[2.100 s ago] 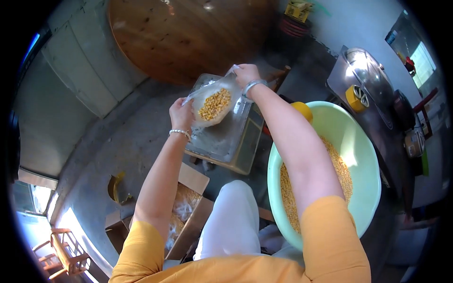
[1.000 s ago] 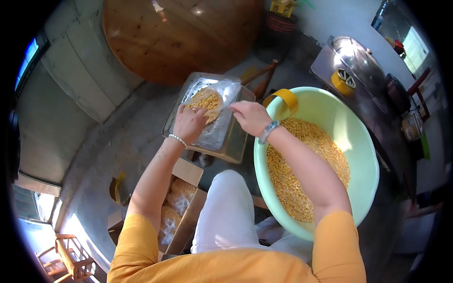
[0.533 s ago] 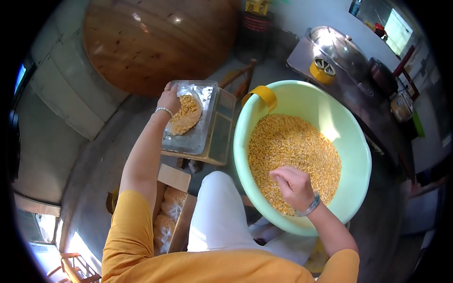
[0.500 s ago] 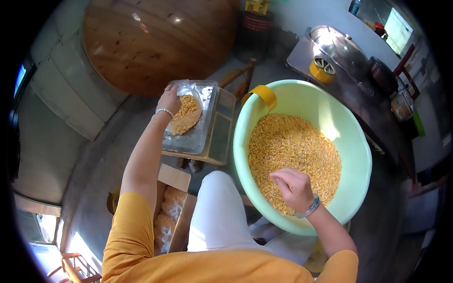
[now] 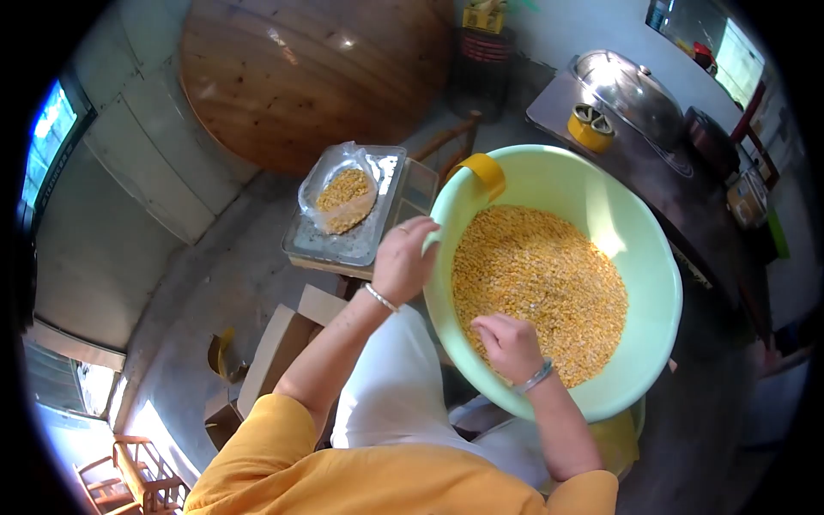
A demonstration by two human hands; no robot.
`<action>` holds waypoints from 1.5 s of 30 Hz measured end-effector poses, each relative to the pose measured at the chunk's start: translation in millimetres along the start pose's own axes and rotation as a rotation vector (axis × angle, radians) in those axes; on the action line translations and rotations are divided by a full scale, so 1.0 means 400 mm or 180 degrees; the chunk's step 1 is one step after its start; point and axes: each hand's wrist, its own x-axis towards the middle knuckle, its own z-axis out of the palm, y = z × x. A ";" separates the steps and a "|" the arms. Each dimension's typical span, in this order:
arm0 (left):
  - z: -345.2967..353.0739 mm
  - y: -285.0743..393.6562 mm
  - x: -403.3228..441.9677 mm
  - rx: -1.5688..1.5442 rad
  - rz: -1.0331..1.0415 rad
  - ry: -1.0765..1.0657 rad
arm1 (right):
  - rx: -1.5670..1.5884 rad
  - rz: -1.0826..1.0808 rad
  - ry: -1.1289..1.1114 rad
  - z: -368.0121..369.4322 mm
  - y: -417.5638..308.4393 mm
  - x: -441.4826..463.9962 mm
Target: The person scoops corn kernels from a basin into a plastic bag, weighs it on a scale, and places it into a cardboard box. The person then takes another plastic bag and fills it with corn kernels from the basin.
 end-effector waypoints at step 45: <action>0.265 0.159 -0.091 0.0963 -0.0017 -0.4437 | -0.0126 0.0661 -0.1829 0.140 0.297 -0.066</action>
